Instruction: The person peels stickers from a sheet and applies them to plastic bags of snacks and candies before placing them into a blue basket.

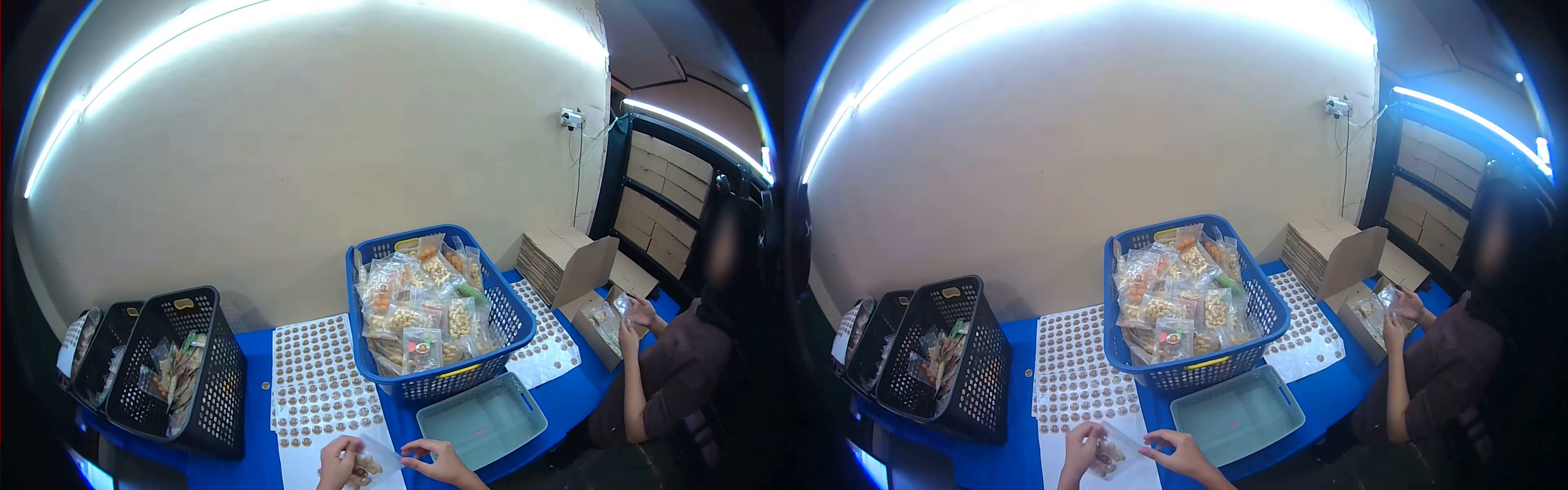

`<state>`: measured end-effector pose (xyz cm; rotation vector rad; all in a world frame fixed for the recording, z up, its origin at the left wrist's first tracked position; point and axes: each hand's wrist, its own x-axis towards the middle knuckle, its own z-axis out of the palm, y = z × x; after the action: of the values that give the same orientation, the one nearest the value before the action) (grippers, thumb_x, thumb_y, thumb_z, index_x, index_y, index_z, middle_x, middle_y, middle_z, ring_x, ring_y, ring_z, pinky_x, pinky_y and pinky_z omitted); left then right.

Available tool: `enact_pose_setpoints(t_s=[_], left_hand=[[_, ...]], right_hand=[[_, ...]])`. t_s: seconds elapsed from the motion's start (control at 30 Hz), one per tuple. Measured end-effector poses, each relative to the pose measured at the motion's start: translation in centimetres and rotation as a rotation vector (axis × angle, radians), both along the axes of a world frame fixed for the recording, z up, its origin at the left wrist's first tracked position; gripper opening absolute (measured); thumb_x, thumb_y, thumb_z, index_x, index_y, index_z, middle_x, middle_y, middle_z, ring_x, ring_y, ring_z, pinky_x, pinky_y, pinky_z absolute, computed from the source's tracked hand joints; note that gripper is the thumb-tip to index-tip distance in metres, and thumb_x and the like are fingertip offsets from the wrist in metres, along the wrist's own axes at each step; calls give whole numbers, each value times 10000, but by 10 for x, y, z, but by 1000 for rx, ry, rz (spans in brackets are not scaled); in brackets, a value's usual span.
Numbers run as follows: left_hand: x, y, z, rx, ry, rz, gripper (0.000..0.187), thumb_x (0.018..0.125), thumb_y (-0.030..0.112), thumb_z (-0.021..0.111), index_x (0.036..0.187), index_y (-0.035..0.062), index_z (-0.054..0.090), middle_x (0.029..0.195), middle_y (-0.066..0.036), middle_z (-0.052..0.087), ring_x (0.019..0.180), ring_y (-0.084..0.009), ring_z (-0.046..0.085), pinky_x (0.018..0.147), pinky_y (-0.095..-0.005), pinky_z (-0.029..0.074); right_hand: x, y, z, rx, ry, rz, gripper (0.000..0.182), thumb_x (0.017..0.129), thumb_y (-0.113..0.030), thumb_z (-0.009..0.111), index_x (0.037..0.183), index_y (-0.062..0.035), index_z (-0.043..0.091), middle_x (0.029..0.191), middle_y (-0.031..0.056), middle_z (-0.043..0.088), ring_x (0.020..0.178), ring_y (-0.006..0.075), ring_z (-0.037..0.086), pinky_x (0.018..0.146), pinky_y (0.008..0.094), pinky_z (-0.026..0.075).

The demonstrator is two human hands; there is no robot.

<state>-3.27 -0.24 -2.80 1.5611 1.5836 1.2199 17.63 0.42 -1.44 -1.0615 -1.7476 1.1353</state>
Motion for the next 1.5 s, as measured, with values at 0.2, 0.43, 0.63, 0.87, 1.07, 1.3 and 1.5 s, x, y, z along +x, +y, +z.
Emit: enact_pose_setpoints(t_s=[0.2,0.43,0.63,0.87,1.07,1.3,1.5], left_hand=[[35,-12,-1,38,70,-196,153,782,138,548,750,-6,590,683,-90,581,639,-160,563,591,-266,430],[46,-2,20,410,179,183,171,773,130,512,613,70,516,576,-60,496,561,-203,473,600,-316,306],[23,-1,45,432,62,348,279,835,183,459,598,36,472,571,-58,468,562,-211,431,583,-306,307],[13,-7,50,481,-69,457,327,875,206,417,604,26,440,552,-38,415,534,-149,375,534,-289,298],[-31,-18,66,503,-245,641,316,888,195,406,632,12,432,545,4,363,523,-68,313,465,-243,264],[6,-29,14,-284,-262,-33,215,838,184,478,839,-8,575,710,-62,569,664,-103,504,604,-243,410],[0,-39,20,-149,-157,-171,215,835,174,495,928,-3,573,876,-87,595,798,-130,554,736,-246,424]], right_hand=[[-19,-2,-11,219,-227,33,215,787,-241,545,779,-27,566,712,126,571,612,294,556,533,349,439],[-32,-6,34,382,-179,-54,183,761,-151,558,662,-26,469,614,114,501,561,296,504,506,356,394],[-39,-26,41,494,-142,12,214,755,-150,563,618,-36,444,542,113,476,490,291,496,470,359,396],[-38,-23,40,481,-143,82,185,740,-137,579,628,-38,470,564,107,500,507,279,507,487,351,401],[-11,-11,35,486,-215,-44,125,707,-161,623,773,-71,566,732,71,553,675,239,537,604,335,406],[-34,-36,57,755,-157,161,214,687,-203,658,881,-147,588,930,15,542,888,162,501,819,351,283],[-19,-30,40,630,-112,152,128,703,-177,647,671,-88,562,630,3,523,619,137,501,679,304,307]])
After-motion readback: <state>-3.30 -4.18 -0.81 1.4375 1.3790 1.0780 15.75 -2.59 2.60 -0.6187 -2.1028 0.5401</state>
